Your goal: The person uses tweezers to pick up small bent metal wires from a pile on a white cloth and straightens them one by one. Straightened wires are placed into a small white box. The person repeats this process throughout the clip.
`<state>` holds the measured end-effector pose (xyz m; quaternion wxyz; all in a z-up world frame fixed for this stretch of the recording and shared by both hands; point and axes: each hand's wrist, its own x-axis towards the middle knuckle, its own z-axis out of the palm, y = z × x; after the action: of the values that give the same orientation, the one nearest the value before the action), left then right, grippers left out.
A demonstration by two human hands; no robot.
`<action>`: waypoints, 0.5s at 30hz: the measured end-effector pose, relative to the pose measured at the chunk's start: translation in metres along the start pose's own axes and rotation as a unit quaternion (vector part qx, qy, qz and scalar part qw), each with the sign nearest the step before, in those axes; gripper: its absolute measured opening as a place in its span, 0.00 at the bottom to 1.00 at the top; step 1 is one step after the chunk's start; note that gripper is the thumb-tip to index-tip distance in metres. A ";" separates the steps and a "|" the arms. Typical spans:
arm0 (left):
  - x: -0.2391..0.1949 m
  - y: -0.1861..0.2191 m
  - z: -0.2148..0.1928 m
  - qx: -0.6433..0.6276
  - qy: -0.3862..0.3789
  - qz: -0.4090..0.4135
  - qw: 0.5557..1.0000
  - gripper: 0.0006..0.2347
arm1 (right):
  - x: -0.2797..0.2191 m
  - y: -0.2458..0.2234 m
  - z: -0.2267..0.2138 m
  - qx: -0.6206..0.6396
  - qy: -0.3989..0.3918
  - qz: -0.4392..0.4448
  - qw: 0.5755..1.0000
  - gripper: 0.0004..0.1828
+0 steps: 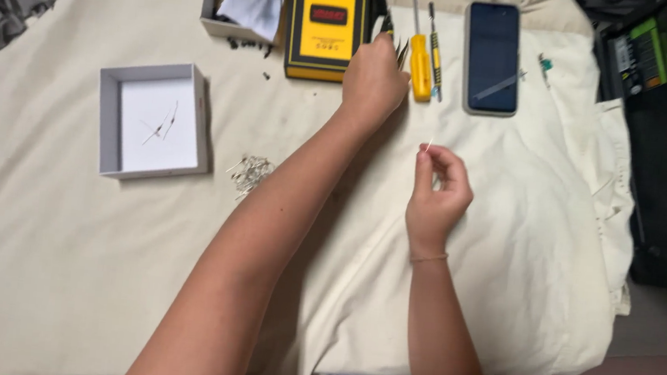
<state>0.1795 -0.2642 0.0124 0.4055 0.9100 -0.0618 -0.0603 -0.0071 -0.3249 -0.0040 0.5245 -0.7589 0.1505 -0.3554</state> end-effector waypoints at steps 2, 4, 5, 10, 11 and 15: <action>0.010 0.006 0.001 0.025 0.004 0.011 1.000 0.09 | 0.003 -0.008 0.000 0.003 0.002 0.008 1.000 0.04; 0.015 0.006 0.006 0.052 -0.005 0.016 0.999 0.12 | -0.003 -0.013 -0.003 0.000 0.006 0.030 1.000 0.04; 0.022 0.006 0.007 0.126 0.003 0.035 0.991 0.10 | -0.003 -0.014 -0.003 -0.005 0.002 0.029 1.000 0.04; 0.044 -0.009 0.009 0.416 -0.013 0.256 0.873 0.09 | -0.003 -0.022 -0.001 -0.011 -0.003 0.022 1.000 0.04; 0.045 -0.011 0.005 0.402 -0.017 0.257 0.879 0.08 | -0.004 -0.022 -0.001 -0.021 -0.003 0.009 1.000 0.03; 0.052 -0.018 -0.004 0.441 0.057 0.297 0.845 0.06 | -0.005 -0.021 0.000 -0.051 -0.015 -0.016 0.998 0.03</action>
<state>0.2328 -0.2577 -0.0009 -0.0372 0.9329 -0.3261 0.1485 -0.0136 -0.3133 0.0126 0.4818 -0.7921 0.1480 -0.3443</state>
